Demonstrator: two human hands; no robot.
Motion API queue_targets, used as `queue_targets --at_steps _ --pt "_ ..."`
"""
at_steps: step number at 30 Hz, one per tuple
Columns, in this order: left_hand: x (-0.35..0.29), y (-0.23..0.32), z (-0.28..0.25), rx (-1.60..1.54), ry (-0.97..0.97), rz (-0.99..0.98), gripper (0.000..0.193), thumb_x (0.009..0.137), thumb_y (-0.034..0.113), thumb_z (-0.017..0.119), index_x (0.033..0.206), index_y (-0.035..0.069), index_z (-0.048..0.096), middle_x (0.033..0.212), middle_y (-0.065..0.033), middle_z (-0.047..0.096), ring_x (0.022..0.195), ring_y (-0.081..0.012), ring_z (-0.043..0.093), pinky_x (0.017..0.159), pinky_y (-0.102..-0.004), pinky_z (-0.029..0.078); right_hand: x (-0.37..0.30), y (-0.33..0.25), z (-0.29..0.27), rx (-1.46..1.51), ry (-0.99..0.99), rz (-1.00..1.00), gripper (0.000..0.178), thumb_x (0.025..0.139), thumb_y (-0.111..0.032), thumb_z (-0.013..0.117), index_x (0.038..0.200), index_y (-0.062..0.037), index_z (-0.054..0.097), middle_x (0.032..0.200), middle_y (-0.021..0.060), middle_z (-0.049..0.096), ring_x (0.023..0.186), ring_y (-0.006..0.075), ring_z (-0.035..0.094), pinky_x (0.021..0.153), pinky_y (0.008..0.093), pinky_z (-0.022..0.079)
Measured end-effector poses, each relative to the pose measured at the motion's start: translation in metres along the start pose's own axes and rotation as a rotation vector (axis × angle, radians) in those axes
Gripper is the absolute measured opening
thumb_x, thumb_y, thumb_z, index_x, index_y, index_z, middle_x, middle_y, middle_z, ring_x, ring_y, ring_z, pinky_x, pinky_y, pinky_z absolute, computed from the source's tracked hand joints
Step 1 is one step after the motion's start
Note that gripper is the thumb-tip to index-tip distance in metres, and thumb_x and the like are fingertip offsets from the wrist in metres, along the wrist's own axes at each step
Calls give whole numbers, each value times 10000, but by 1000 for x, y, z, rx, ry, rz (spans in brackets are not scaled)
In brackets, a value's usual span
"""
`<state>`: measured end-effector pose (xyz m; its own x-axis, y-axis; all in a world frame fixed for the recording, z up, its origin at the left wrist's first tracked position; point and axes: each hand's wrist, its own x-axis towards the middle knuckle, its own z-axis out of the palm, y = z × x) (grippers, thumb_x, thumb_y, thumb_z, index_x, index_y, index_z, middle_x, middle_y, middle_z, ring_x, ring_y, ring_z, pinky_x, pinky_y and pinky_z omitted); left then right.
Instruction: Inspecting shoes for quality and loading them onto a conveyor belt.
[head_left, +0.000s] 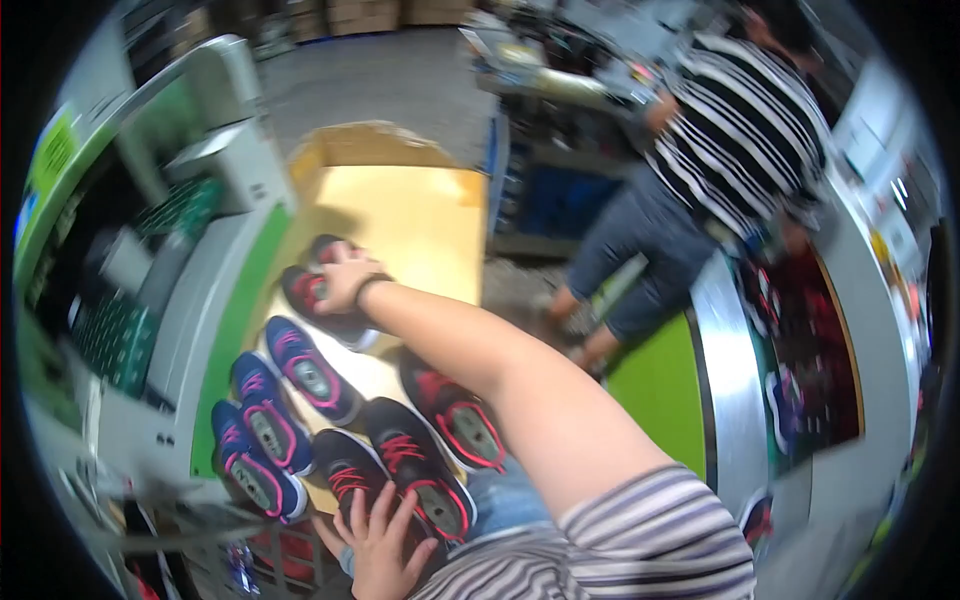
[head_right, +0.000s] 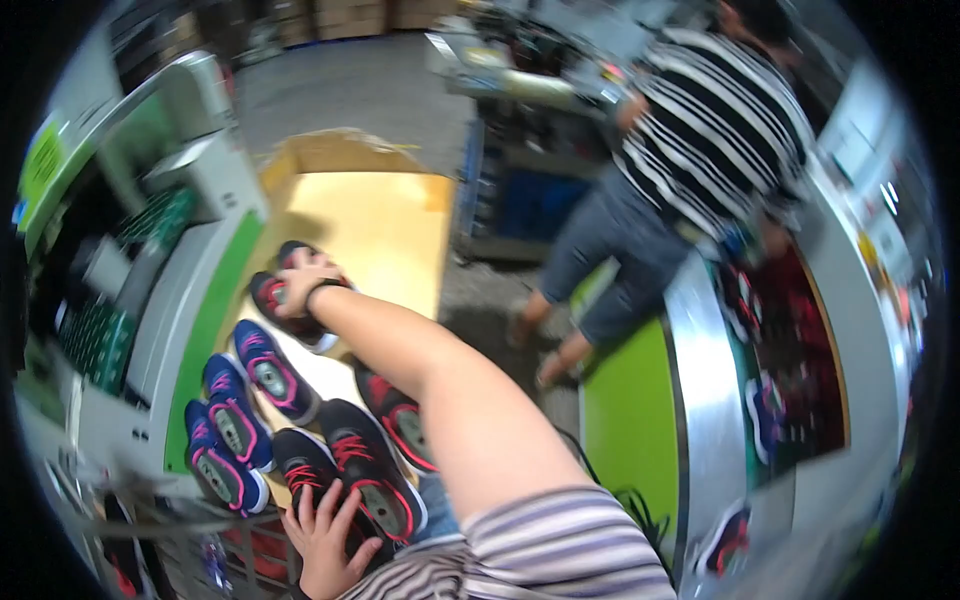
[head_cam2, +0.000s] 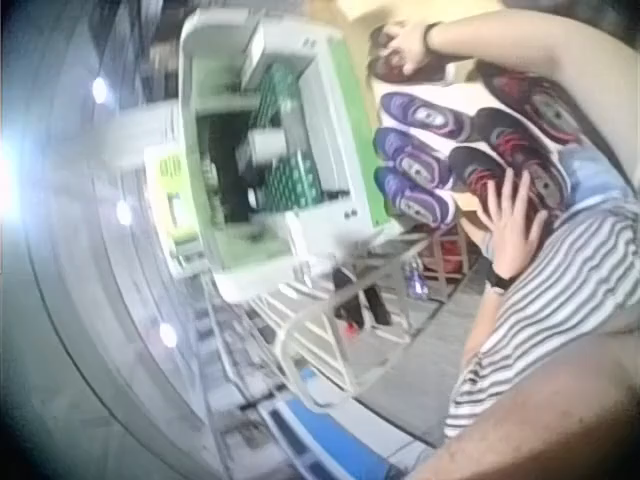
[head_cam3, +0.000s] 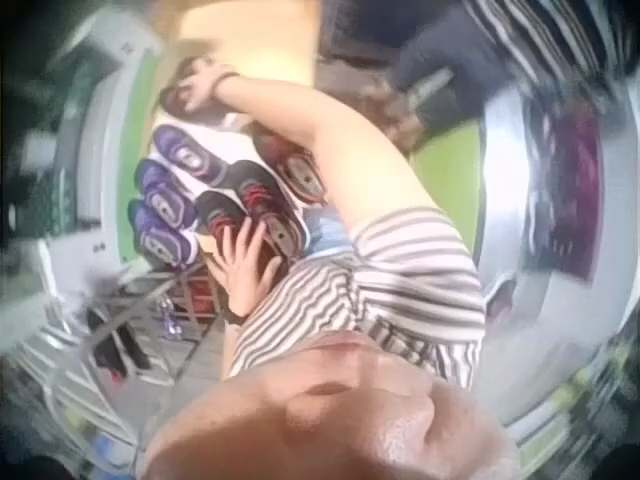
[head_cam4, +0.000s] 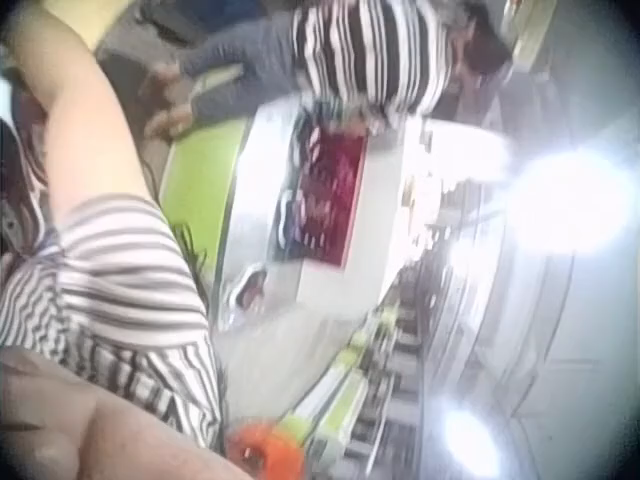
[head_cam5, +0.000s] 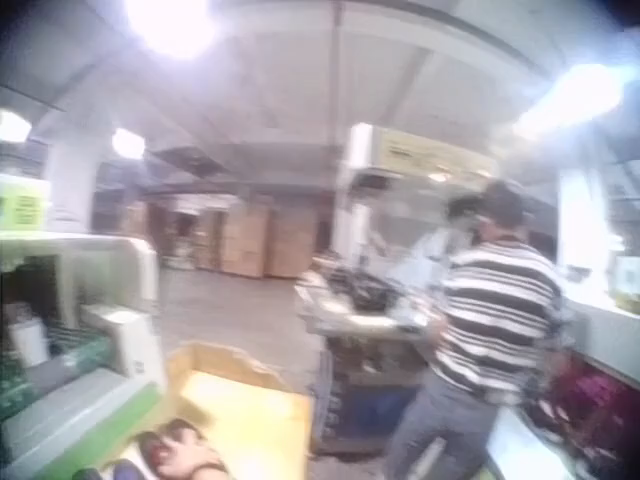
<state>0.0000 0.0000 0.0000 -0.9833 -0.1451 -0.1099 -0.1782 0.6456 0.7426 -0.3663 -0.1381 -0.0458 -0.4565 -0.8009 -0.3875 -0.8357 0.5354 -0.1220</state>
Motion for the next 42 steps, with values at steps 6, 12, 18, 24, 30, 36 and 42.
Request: queue_targets --at_steps 6,12,18,24,30,36,42 --pt "-5 -113 -117 369 45 -49 793 779 390 731 1471 138 437 1535 -133 367 1445 -415 212 1120 -650 84 50 -97 -45 542 304 -22 975 668 -468 769 1511 -253 329 1585 162 198 1433 500 192 1079 687 297" --pt "-9 -102 -135 494 36 61 709 879 403 657 1491 150 407 1537 -123 367 1451 -444 162 1148 -631 -5 -136 -83 -12 545 275 -366 829 822 -541 678 1479 -119 400 1595 237 169 1461 484 148 1140 661 184" --pt "-1 -91 -148 494 110 83 733 895 434 636 1516 156 364 1581 -163 280 1451 -428 215 1149 -624 101 -209 -109 77 962 546 -62 682 898 -261 660 1494 -148 351 1559 255 217 1402 476 289 1143 546 294" --pt "12 -90 -145 563 2 100 755 898 469 615 1526 148 346 1573 -137 316 1441 -392 260 1144 -577 161 -188 -115 112 768 967 -50 623 884 -62 616 1464 -154 406 1536 244 265 1268 444 443 1046 485 411" --pt "8 -94 -144 582 36 141 750 902 466 611 1525 140 347 1563 -140 335 1421 -381 295 1140 -549 174 -188 -111 118 618 965 -45 580 905 -103 608 1450 -139 412 1505 260 299 1249 454 481 1028 473 441" --pt "6 -103 -139 540 43 124 777 863 436 642 1514 120 359 1553 -142 345 1433 -381 262 1151 -545 136 -187 -113 114 637 972 -57 545 915 -126 599 1434 -143 430 1499 273 311 1232 456 502 1003 471 461" --pt "8 -102 -134 553 52 144 794 832 380 665 1493 54 370 1530 -160 374 1430 -375 266 1165 -517 124 -188 -109 119 606 1020 -30 511 931 -137 594 1420 -136 444 1493 281 317 1216 458 515 994 465 471"
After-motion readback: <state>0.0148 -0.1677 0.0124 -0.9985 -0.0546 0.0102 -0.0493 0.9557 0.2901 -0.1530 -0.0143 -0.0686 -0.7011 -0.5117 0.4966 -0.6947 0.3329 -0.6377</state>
